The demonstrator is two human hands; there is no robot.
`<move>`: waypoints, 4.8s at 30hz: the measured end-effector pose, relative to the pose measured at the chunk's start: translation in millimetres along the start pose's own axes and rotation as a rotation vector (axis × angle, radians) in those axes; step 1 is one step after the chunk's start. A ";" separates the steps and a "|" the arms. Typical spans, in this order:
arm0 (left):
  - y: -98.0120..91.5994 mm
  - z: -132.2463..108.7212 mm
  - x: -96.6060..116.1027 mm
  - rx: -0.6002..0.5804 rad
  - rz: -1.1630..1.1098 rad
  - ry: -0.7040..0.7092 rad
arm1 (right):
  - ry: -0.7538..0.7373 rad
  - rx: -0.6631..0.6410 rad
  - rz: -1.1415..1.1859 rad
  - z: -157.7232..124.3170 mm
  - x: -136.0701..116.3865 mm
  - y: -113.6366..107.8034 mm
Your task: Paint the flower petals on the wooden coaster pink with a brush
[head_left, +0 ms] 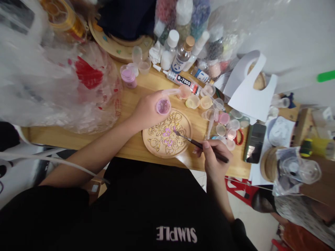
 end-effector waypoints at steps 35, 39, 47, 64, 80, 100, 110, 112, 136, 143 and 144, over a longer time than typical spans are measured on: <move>2.5 -2.1 -9.6 -0.025 0.078 -0.101 | -0.012 0.042 -0.001 1.7 -1.2 -1.7; 2.9 -1.0 -8.8 -0.009 0.047 -0.077 | -0.015 0.040 -0.006 1.5 -1.0 -3.0; 2.3 -0.2 -6.9 -0.013 0.045 -0.056 | -0.025 0.065 -0.033 1.0 -3.5 -5.6; 0.3 0.4 -5.2 -0.032 0.043 -0.076 | -0.072 0.042 -0.014 4.9 -6.0 2.1; 1.1 0.4 -5.3 -0.012 0.057 -0.089 | -0.092 0.019 -0.022 6.9 -5.5 5.2; 0.9 -0.3 -0.2 -0.059 0.043 -0.098 | -0.107 0.055 -0.020 1.8 -7.5 -4.0; -0.6 0.5 1.1 -0.048 0.066 -0.081 | -0.106 0.061 -0.028 2.8 -6.4 -3.8; 0.3 0.6 -0.2 -0.050 0.073 -0.091 | -0.096 0.052 -0.024 2.7 -6.0 -2.4; 4.1 -1.1 -8.2 -0.047 0.078 -0.101 | -0.087 0.046 -0.030 3.1 -5.2 -1.6; 0.8 -0.4 -3.2 -0.060 0.056 -0.119 | -0.086 0.048 -0.051 2.0 -4.5 -4.9; 0.2 0.1 -1.7 -0.063 0.049 -0.117 | -0.090 0.048 -0.051 1.8 -5.1 -5.2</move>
Point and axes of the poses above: each hand's wrist, its own z-axis towards the middle knuckle, its own y-axis out of the palm, x = y × z, the point moved 8 cm from there along z, towards the middle knuckle, and after that the axes turned 10 degrees about y, right-handed, at the moved point
